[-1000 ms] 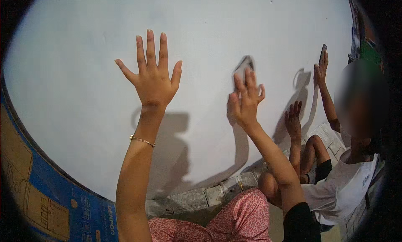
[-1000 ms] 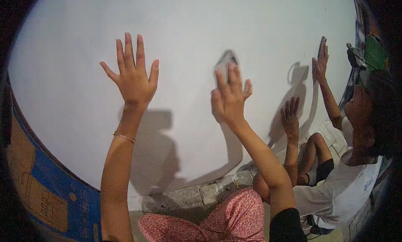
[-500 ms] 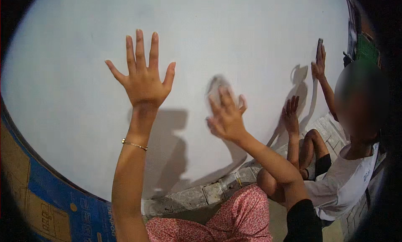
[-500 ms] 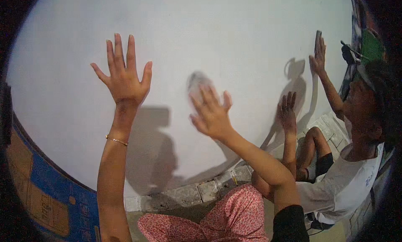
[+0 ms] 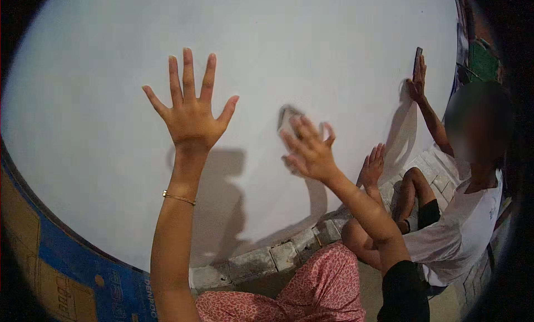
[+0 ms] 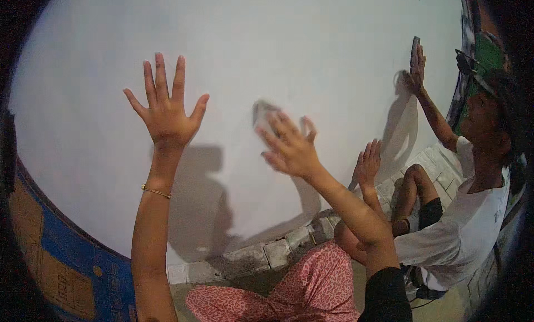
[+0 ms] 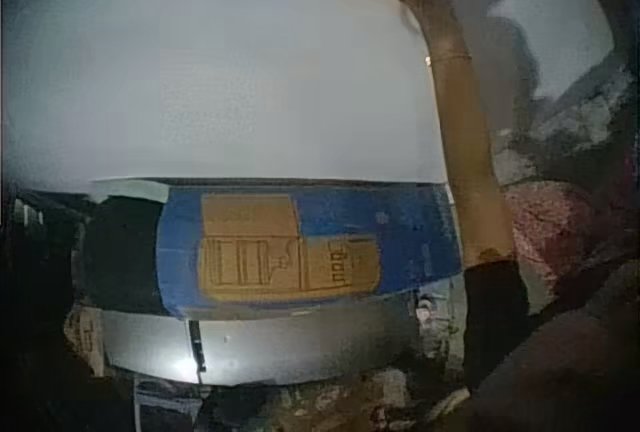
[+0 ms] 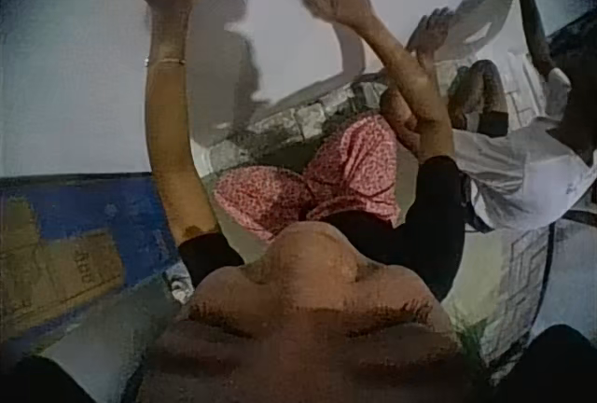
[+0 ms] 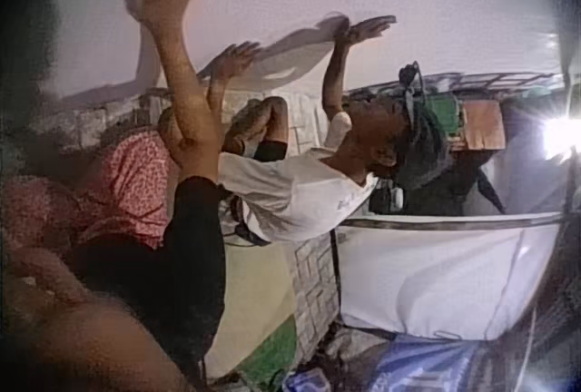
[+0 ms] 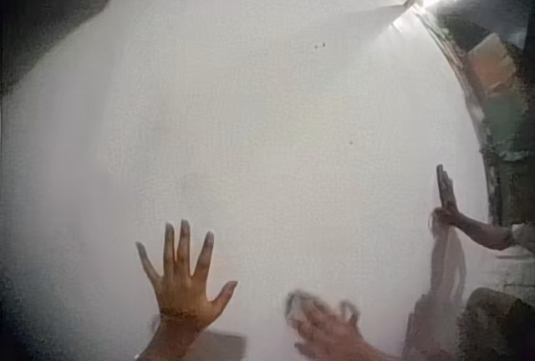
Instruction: Sanding a wall using a piece of sandpaper.
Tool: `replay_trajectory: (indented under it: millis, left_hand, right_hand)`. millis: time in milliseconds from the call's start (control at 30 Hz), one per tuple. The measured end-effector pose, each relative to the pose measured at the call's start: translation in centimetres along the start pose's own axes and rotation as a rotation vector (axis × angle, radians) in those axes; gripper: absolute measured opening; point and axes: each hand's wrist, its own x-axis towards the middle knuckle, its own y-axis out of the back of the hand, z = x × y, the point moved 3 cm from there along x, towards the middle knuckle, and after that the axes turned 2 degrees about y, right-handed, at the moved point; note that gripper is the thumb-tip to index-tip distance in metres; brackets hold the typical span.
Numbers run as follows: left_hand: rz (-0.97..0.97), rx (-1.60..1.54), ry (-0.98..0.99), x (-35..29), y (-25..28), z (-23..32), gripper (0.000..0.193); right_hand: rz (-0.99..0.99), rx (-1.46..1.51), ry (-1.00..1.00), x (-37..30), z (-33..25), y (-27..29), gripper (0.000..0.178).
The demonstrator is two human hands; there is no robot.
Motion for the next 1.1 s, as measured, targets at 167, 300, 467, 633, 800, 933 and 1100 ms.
replay_trajectory:
  millis: [167,300,467,633,800,933,1100]
  left_hand:
    - [-0.023,-0.046,-0.032,-1.3,-0.2,-0.1,0.076]
    - [-0.049,-0.039,-0.015,-1.9,-0.3,-0.5,0.074]
    - [-0.066,-0.043,0.018,-3.9,0.0,-1.4,0.07]
    - [-0.022,0.013,0.079,-4.6,0.3,-2.5,0.069]
    - [-0.043,0.009,0.12,-4.6,0.2,-2.6,0.065]
    - [-0.046,0.002,0.084,-4.8,0.4,-2.6,0.068]
    - [-0.057,-0.01,0.103,-4.9,0.6,-2.5,0.066]
  right_hand:
    - [0.222,0.222,-0.513,1.2,2.0,0.7,0.06]
    - [-0.141,0.171,-0.005,-0.7,-2.2,-1.1,0.059]
    - [0.11,0.093,-0.397,1.4,2.7,0.5,0.057]
    - [0.003,0.125,-0.07,3.1,-4.2,-0.2,0.057]
    - [0.033,0.008,0.117,4.3,-3.7,-1.1,0.052]
    - [0.16,0.121,-0.297,5.4,-2.8,-0.3,0.055]
    - [0.02,0.025,0.151,2.7,-4.4,-1.5,0.054]
